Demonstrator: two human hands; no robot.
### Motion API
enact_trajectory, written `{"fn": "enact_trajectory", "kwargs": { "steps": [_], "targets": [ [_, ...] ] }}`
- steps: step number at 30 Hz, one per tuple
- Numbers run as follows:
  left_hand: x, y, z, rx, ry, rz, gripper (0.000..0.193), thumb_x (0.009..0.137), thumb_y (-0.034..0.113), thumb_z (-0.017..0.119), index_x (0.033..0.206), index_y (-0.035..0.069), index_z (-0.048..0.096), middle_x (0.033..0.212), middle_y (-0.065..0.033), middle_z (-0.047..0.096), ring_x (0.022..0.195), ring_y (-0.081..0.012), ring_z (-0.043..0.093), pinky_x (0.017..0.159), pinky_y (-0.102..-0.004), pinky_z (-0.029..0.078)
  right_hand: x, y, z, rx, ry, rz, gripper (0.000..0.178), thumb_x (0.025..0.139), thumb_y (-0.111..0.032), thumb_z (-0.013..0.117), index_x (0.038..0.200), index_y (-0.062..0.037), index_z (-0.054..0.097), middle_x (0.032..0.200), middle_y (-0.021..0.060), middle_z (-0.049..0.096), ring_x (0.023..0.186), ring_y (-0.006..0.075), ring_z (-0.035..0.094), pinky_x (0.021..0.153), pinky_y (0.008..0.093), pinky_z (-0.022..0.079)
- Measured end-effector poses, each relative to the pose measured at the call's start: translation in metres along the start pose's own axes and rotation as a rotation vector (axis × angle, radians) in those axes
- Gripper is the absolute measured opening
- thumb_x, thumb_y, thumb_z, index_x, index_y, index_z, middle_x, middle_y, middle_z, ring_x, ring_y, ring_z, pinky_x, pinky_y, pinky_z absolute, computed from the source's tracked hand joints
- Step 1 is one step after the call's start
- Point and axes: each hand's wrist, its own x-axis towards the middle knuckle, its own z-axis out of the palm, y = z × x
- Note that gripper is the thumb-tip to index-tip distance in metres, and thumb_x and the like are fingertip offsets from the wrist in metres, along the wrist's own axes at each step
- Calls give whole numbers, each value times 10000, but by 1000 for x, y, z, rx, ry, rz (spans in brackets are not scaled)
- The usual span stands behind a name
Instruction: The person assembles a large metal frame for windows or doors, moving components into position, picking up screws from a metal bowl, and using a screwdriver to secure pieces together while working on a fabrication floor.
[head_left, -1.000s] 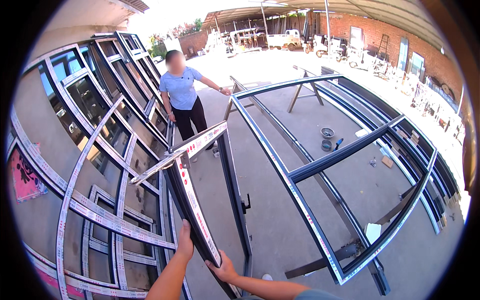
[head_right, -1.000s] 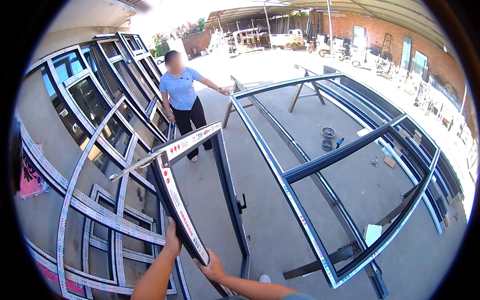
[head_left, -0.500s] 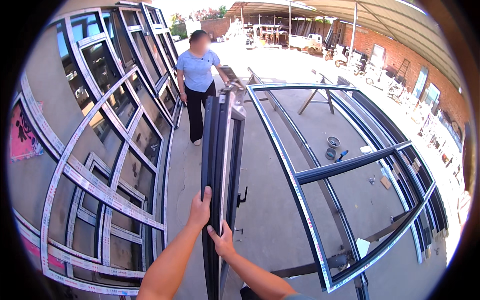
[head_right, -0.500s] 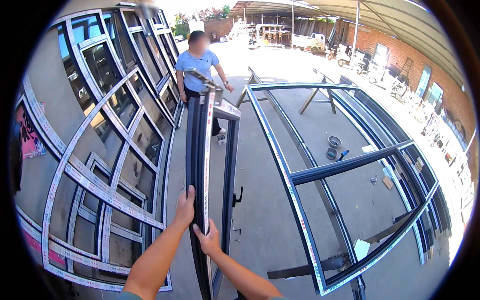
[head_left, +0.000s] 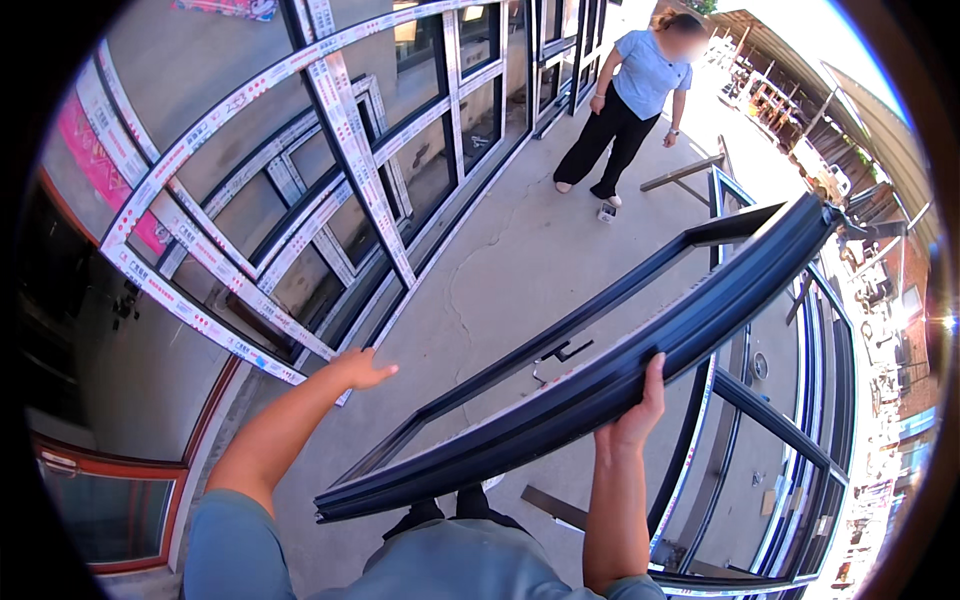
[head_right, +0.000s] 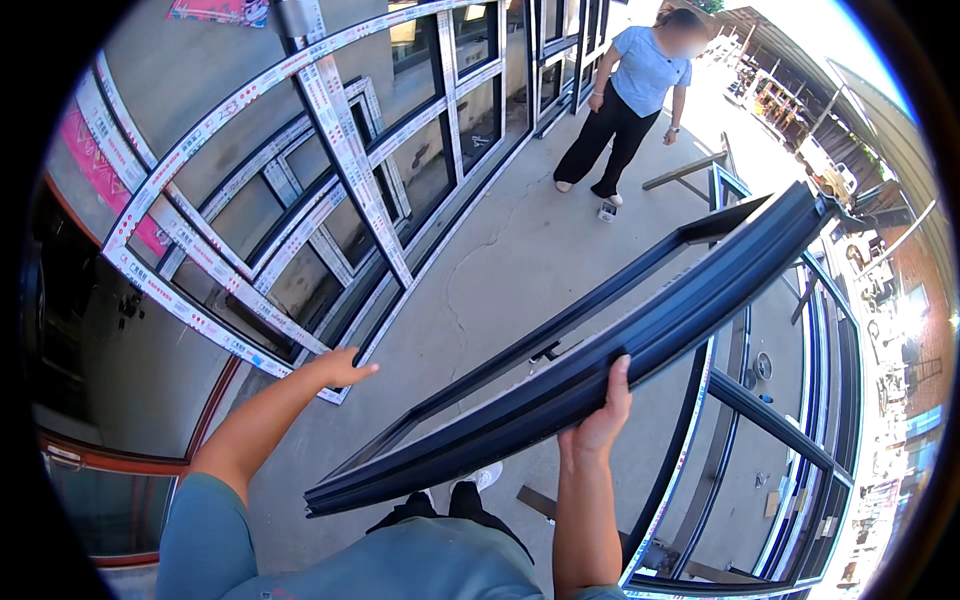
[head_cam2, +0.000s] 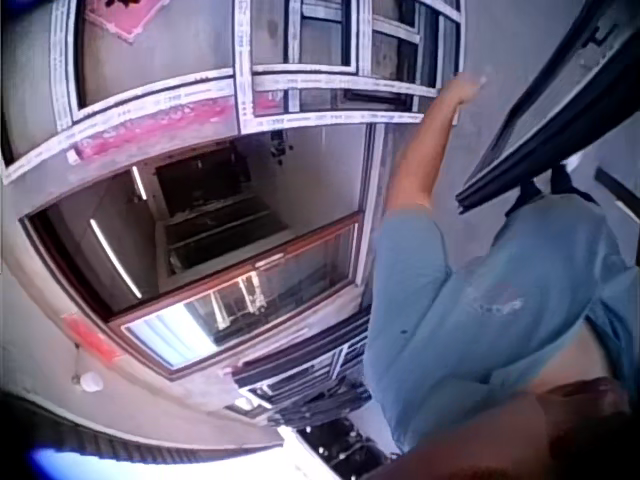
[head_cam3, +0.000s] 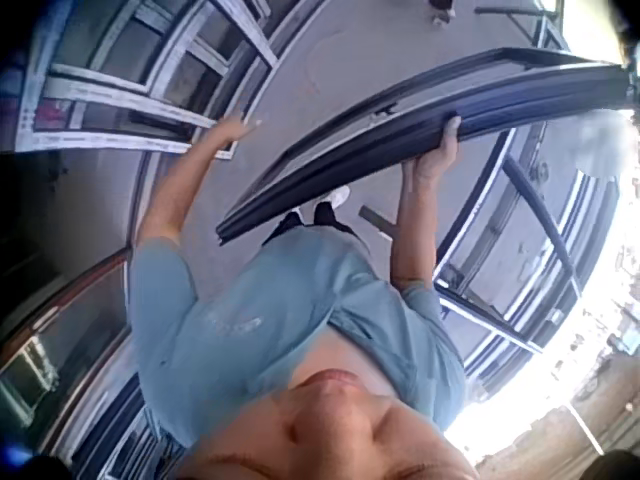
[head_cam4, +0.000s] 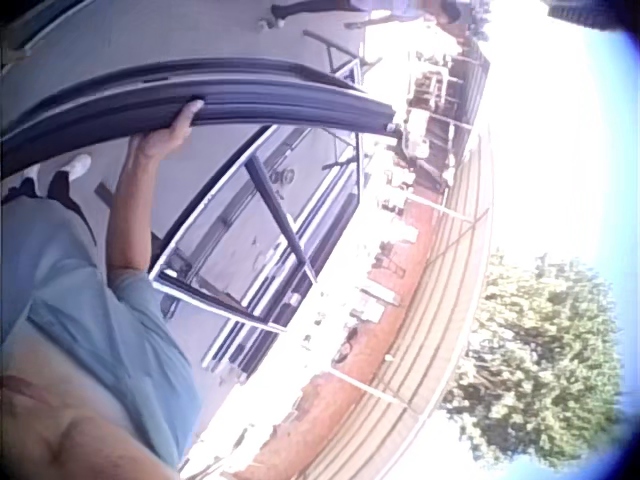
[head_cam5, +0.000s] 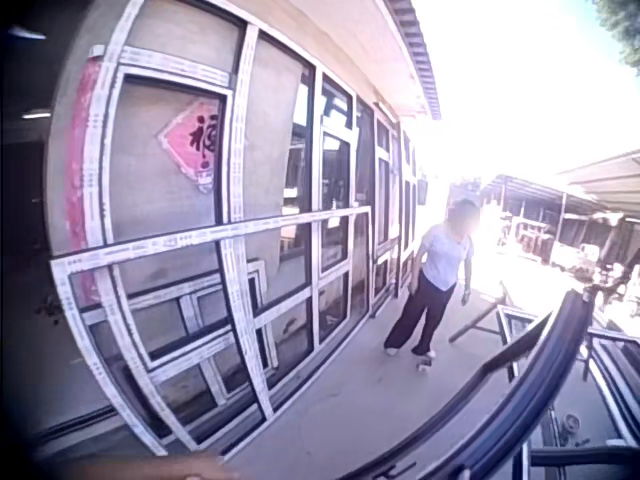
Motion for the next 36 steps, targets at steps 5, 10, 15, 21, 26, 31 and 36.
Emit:
{"fn": "enact_trajectory", "kwargs": {
  "steps": [5,10,15,21,26,31,36],
  "targets": [
    [1,-170,133,71,-332,-126,1161,791,905,483,1534,16,413,1593,-257,368,1484,-405,349,1191,-536,316,-48,-12,37,29,73,-35,447,1025,-384,591,1274,-14,625,1103,119,724,961,260,729,883,406,609],
    [-39,-223,266,-265,-793,-424,1117,774,932,480,1538,118,460,1586,-191,418,1486,-356,356,1137,-597,350,-75,-23,47,58,118,-25,431,1024,-392,585,1252,-29,632,1104,125,718,998,247,720,895,415,605],
    [-76,-218,302,-173,-857,-339,993,788,820,572,1448,79,542,1381,-141,626,1256,-328,595,1030,-531,443,-88,-32,53,45,152,94,441,991,-367,634,1258,-16,615,1051,136,735,912,255,748,826,419,635],
    [-21,-197,254,-158,-575,-291,840,758,647,649,1338,43,584,1292,-169,651,1175,-328,621,989,-502,467,-104,-58,32,28,195,64,521,962,-371,672,1294,14,557,1031,151,716,909,238,745,833,399,633],
    [25,-174,191,-194,-298,-286,715,733,503,713,1246,13,620,1217,-193,671,1107,-329,643,954,-478,487,-115,-97,12,105,208,-34,563,930,-344,704,1322,20,529,1040,165,704,965,250,733,876,409,617],
    [67,-131,106,-258,34,-242,596,708,358,777,1155,-17,655,1142,-216,692,1040,-329,665,920,-454,507,-121,-137,-54,285,276,-240,461,987,-388,615,1234,1,628,1083,154,730,944,273,740,866,431,616],
    [97,-55,0,-378,472,-155,485,683,214,842,1063,-47,690,1067,-240,712,972,-330,686,885,-430,527,-97,-201,-138,348,491,-367,580,1020,-586,504,1190,-51,650,1027,112,727,914,250,730,849,444,609]
  ]
}}
